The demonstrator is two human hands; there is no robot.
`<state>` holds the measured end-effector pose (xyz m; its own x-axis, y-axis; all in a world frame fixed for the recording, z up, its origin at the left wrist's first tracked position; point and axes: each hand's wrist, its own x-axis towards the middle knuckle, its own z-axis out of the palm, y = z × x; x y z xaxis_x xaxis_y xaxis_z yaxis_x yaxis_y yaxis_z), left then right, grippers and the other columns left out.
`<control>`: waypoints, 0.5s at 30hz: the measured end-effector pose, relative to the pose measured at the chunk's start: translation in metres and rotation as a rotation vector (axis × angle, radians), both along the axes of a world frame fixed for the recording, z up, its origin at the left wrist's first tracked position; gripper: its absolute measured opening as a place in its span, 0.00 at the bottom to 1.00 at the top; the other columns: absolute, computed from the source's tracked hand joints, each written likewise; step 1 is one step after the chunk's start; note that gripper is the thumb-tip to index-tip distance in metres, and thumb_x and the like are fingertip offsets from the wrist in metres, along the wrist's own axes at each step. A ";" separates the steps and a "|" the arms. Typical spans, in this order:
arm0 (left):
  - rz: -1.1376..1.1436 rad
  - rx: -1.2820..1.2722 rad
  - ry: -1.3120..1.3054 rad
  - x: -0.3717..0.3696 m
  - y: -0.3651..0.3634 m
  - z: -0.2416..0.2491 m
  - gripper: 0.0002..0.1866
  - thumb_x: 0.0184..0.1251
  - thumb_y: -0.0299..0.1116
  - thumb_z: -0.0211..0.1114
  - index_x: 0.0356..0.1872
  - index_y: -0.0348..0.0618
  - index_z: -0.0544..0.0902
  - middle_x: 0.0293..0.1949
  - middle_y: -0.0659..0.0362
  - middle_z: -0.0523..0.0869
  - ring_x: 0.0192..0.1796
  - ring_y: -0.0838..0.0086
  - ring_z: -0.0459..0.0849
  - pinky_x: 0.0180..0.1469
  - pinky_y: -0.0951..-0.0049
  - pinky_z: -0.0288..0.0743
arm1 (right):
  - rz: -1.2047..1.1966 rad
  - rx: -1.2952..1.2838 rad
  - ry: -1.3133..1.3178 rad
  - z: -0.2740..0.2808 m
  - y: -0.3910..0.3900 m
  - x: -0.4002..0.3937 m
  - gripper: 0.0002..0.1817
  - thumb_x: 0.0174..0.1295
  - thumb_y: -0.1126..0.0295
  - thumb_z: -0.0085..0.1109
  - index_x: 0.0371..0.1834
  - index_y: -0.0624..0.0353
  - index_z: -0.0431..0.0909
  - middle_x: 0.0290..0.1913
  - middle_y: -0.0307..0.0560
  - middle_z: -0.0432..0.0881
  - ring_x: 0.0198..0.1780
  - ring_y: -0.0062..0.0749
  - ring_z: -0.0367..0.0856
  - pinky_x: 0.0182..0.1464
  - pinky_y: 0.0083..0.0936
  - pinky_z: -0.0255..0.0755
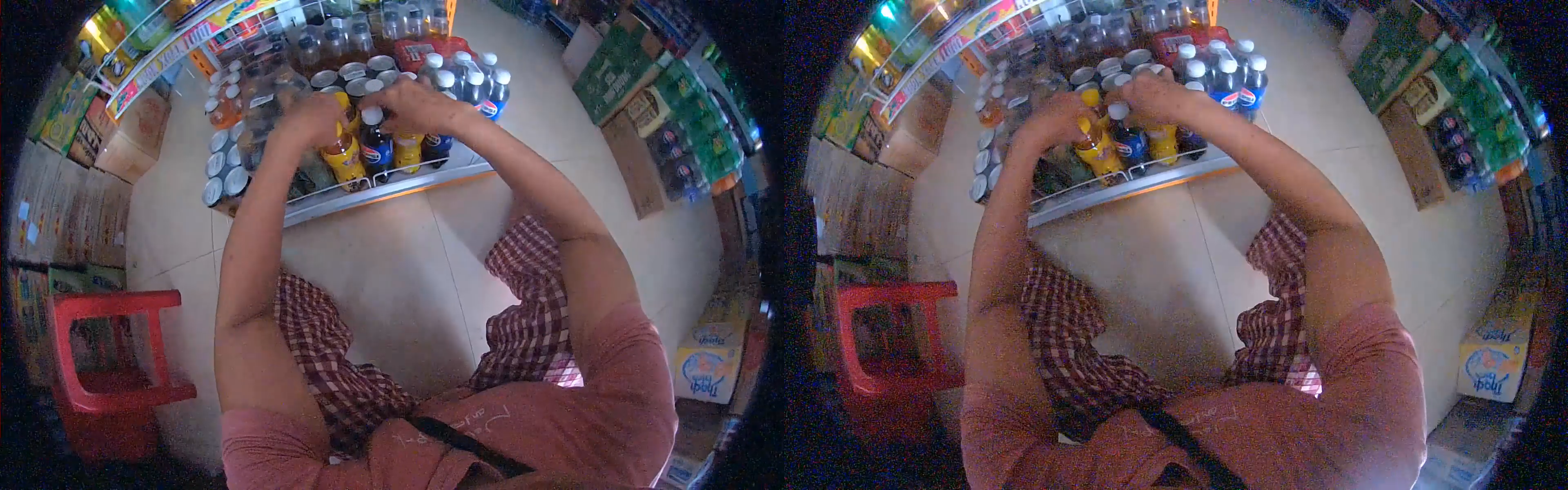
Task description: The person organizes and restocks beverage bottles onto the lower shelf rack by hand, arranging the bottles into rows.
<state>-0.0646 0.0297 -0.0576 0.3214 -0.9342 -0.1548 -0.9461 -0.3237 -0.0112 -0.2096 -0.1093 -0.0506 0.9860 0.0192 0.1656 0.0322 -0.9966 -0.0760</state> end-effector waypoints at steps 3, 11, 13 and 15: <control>-0.105 -0.120 -0.051 0.008 0.007 -0.005 0.18 0.37 0.33 0.68 0.36 0.56 0.83 0.36 0.55 0.82 0.43 0.58 0.79 0.48 0.60 0.72 | -0.013 0.011 0.084 0.002 0.004 -0.003 0.26 0.48 0.63 0.61 0.54 0.38 0.70 0.42 0.47 0.79 0.48 0.44 0.74 0.50 0.49 0.63; -0.098 0.096 -0.168 0.002 -0.005 -0.004 0.17 0.43 0.46 0.63 0.34 0.50 0.83 0.36 0.53 0.82 0.40 0.57 0.80 0.43 0.58 0.73 | -0.042 0.071 0.099 0.027 -0.061 -0.045 0.25 0.45 0.66 0.63 0.51 0.51 0.73 0.42 0.53 0.78 0.48 0.44 0.76 0.49 0.39 0.69; 0.011 0.053 -0.230 -0.040 -0.004 0.037 0.15 0.50 0.41 0.57 0.37 0.47 0.82 0.36 0.50 0.81 0.43 0.55 0.79 0.47 0.60 0.71 | -0.143 0.285 0.148 0.025 -0.075 -0.060 0.28 0.38 0.62 0.64 0.48 0.57 0.74 0.43 0.56 0.77 0.48 0.45 0.75 0.50 0.39 0.68; -0.159 -0.377 -0.224 -0.026 -0.015 0.019 0.12 0.51 0.30 0.58 0.38 0.40 0.80 0.36 0.48 0.81 0.40 0.54 0.78 0.44 0.60 0.71 | 0.192 0.005 -0.048 -0.032 -0.123 -0.030 0.31 0.37 0.59 0.65 0.48 0.61 0.74 0.44 0.58 0.76 0.47 0.49 0.74 0.50 0.40 0.68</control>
